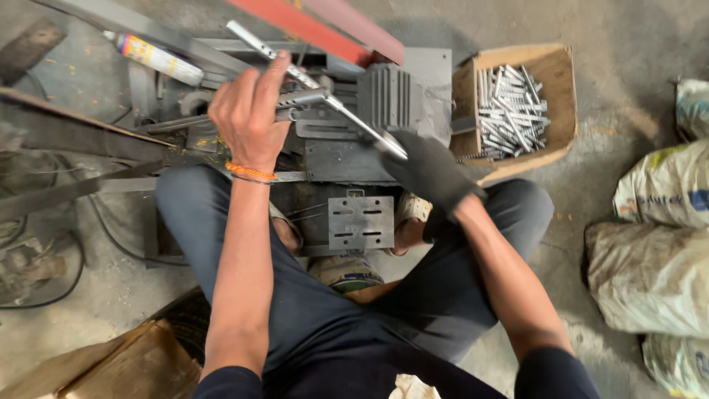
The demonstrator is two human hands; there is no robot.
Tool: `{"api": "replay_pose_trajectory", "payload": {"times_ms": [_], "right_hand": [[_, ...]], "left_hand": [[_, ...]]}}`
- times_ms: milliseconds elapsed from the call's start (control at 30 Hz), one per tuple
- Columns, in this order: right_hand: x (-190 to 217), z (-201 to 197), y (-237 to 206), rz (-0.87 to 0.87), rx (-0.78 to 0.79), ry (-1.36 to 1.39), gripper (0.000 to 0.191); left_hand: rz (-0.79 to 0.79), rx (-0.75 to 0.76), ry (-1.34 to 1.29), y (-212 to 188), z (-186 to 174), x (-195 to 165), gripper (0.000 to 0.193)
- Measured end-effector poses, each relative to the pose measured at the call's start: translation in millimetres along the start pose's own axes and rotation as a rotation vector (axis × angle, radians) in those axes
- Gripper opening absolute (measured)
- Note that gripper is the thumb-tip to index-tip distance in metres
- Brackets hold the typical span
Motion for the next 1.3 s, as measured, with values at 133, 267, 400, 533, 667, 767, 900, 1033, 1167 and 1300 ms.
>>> {"api": "replay_pose_trajectory", "payload": {"times_ms": [133,267,400,533,667,767,900,1033,1167,1300], "right_hand": [[-25.2,-1.7,-54.8,0.012,-0.024,0.044,0.033],[-47.1,31.8,-75.8,0.257,0.113,0.428,0.021],[-26.9,62.4,-73.5,0.307,0.210,0.648,0.020],[-14.2,69.1,-68.1,0.349,0.205,0.634,0.021],[-9.9,65.1,-60.6,0.267,0.181,0.537,0.021],[-4.0,60.1,-52.2,0.160,0.155,0.479,0.022],[-3.5,64.6,-34.2,0.239,0.187,0.663,0.028],[-4.5,55.5,3.0,0.294,0.118,0.797,0.024],[-9.3,46.4,46.7,0.202,0.069,0.946,0.021],[-28.5,60.7,85.7,0.233,0.081,0.911,0.025]], "left_hand": [[-0.172,-0.159,-0.280,-10.2,-18.6,26.0,0.026],[-0.858,-0.253,-1.633,-42.4,54.0,52.9,0.027],[-0.929,-0.170,-2.023,-39.7,79.8,32.8,0.034],[-0.897,-0.136,-2.033,-34.2,81.9,25.2,0.038],[-0.866,-0.092,-2.032,-32.9,79.9,22.7,0.034],[-0.785,0.037,-1.767,-30.1,75.2,21.4,0.029],[-0.702,0.368,-1.628,-33.2,103.1,-26.0,0.026],[-0.840,0.413,-1.626,-52.8,142.1,-46.4,0.031],[-1.203,0.365,-1.624,-87.1,177.5,-37.0,0.041],[-1.346,0.426,-1.580,-117.4,200.5,-31.4,0.043]]}}
Point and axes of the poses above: each hand's wrist, its own y-axis towards the middle knuckle, its own z-axis out of the palm, x = y × z, the point moved 8 cm from there along y, towards the middle knuckle, and after that the axes turned 15 degrees about x, right-handed, at the moved point
